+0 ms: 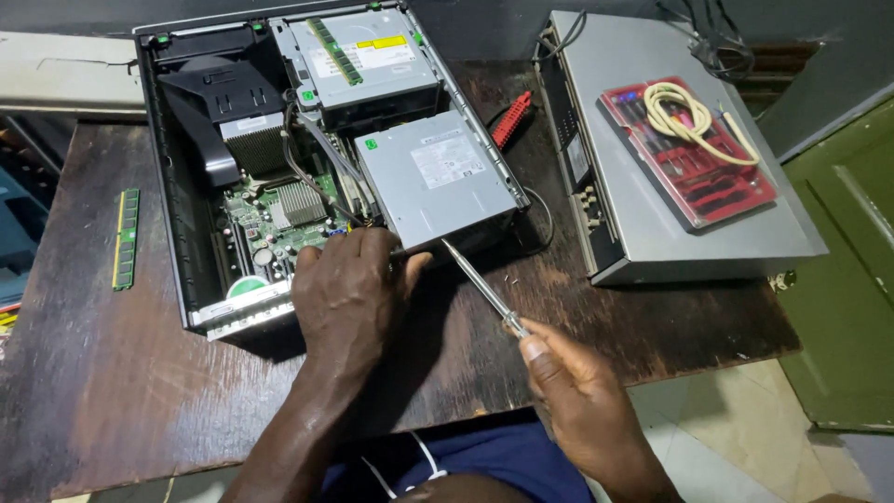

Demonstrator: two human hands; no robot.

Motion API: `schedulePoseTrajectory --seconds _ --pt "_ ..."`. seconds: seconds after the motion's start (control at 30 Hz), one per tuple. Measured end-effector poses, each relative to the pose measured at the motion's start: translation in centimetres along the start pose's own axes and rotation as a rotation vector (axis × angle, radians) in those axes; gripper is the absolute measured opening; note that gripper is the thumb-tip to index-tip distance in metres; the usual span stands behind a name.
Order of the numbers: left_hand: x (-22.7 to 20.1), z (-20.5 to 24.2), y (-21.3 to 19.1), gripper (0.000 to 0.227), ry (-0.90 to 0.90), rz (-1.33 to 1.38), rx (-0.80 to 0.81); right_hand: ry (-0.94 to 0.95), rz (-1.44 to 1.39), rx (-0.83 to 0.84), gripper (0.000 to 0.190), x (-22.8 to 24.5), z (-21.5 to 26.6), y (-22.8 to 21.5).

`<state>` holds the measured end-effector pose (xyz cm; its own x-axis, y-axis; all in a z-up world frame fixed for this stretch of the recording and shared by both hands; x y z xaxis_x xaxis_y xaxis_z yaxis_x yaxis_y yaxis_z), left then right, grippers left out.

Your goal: Unscrewing a power supply from a computer case and manipulating internal components and cables.

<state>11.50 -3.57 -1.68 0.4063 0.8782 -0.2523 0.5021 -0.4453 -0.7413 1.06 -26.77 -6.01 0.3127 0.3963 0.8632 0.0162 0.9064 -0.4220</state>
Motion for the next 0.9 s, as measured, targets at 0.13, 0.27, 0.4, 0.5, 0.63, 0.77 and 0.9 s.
schedulePoseTrajectory --seconds 0.13,0.27,0.4,0.5,0.63,0.77,0.9 --pt "0.0 -0.1 0.1 0.045 0.014 -0.003 0.005 -0.082 0.453 -0.137 0.052 0.7 0.1 -0.4" --pt "-0.1 -0.3 0.1 0.043 -0.003 0.019 0.021 -0.540 0.755 -0.397 0.052 2.7 1.3 -0.3" --pt "-0.5 -0.2 -0.7 0.044 0.022 0.006 -0.045 -0.175 0.400 -0.149 0.062 3.4 0.7 -0.4" --pt "-0.5 -0.3 -0.9 0.043 -0.004 0.011 -0.016 -0.087 0.410 -0.152 0.058 1.5 -0.1 0.2" --pt "-0.5 -0.1 -1.1 0.044 -0.002 0.030 -0.041 -0.348 0.547 -0.299 0.039 4.5 0.9 0.0" --pt "-0.7 -0.1 -1.1 0.044 0.015 0.014 -0.063 -0.537 0.767 -0.553 0.036 4.7 2.2 0.4" --pt "-0.6 -0.1 -1.0 0.045 0.018 -0.004 -0.056 -0.192 0.603 -0.362 0.046 3.0 0.8 -0.2"
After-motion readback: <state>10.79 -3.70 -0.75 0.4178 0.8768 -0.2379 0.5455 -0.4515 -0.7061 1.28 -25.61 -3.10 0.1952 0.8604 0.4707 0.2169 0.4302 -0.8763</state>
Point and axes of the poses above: each hand's wrist, its own z-axis away from the middle knuckle, its own y-axis out of the palm, x = y × z, the point moved 9 cm from there along -z, towards the middle knuckle, and after that the axes turned 8 degrees about z, right-handed, at the moved point
